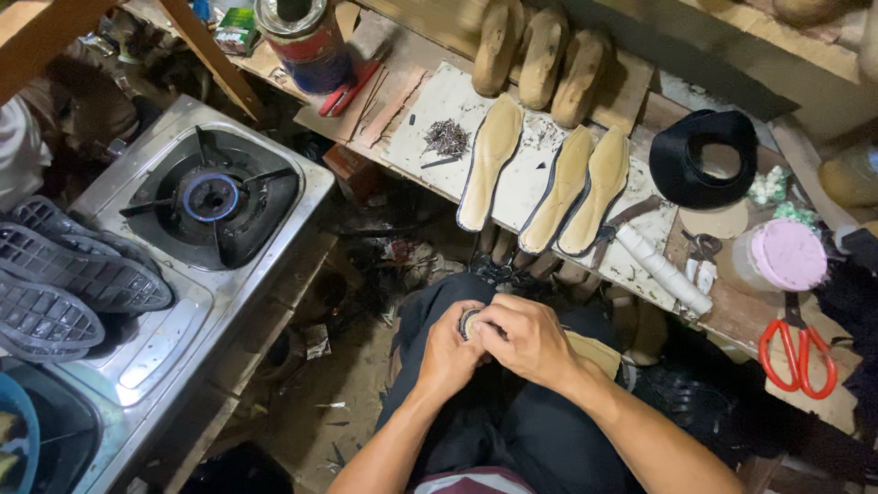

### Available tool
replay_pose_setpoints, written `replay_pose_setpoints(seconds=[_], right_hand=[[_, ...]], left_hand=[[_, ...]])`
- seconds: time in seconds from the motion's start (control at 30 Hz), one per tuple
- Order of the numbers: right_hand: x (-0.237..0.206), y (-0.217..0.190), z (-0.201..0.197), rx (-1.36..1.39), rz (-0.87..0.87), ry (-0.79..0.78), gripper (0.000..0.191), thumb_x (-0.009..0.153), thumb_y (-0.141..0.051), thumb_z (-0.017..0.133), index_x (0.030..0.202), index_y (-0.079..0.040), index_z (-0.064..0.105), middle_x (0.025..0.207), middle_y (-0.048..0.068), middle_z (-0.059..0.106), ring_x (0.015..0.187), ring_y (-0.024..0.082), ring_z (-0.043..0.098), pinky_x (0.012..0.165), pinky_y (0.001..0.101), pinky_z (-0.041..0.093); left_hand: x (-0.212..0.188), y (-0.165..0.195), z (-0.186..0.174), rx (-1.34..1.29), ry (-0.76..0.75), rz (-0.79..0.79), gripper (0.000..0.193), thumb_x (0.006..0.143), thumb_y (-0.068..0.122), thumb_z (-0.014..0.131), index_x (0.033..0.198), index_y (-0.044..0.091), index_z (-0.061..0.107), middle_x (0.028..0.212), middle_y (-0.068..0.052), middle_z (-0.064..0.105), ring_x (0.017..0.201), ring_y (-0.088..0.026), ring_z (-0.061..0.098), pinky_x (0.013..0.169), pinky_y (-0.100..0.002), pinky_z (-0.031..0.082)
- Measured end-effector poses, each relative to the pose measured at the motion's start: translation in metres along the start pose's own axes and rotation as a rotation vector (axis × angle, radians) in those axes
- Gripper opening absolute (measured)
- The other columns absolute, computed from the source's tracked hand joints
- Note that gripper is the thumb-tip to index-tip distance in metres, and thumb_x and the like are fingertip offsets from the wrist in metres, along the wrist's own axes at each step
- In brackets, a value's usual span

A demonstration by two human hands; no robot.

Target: The person sits on the workshop floor and works on a shoe last with an upper. They trim excess material from the shoe edge with scissors, apply adhesive from a pink container by hand, press and smooth the material around the last, and set finished pieces on the workbench.

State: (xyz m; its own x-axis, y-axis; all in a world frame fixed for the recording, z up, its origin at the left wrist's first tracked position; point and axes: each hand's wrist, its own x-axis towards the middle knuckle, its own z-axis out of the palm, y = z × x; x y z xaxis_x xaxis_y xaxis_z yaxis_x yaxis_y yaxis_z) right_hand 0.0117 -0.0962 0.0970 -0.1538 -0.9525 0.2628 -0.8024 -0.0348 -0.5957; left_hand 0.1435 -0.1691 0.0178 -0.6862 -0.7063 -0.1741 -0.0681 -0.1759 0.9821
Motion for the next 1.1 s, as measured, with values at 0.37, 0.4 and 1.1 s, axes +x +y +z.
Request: replay_pose_setpoints(seconds=[0.37,0.4,1.1], right_hand=[[0.005,-0.008,0.006,-0.049,-0.066,0.028,0.010,0.087,-0.013,0.069,0.083,-0.004,0.067,0.075,0.011,0.059,0.067,0.031,0.063,0.060,0.0415,0.051],[0.006,-0.008,0.006,-0.059,-0.078,0.025,0.010,0.087,-0.013,0.070,0.083,-0.004,0.066,0.075,0.011,0.059,0.067,0.031,0.063,0.061,0.0416,0.051],[0.009,0.000,0.003,-0.177,-0.235,-0.070,0.013,0.080,-0.016,0.068,0.076,-0.006,0.060,0.079,0.011,0.062,0.074,0.034,0.063,0.070,0.0452,0.051]], left_hand=[[-0.002,0.013,-0.007,0.025,0.015,-0.054,0.029,0.086,0.008,0.068,0.115,0.002,0.065,0.085,-0.008,0.071,0.068,-0.013,0.068,0.058,-0.030,0.058],[-0.002,0.014,-0.007,0.037,0.016,-0.034,0.029,0.086,0.008,0.068,0.115,0.002,0.065,0.086,-0.008,0.071,0.068,-0.013,0.069,0.058,-0.030,0.058],[0.003,0.003,0.003,0.209,0.038,0.185,0.037,0.083,0.018,0.066,0.116,0.002,0.066,0.106,-0.018,0.074,0.100,-0.032,0.073,0.087,-0.038,0.055]])
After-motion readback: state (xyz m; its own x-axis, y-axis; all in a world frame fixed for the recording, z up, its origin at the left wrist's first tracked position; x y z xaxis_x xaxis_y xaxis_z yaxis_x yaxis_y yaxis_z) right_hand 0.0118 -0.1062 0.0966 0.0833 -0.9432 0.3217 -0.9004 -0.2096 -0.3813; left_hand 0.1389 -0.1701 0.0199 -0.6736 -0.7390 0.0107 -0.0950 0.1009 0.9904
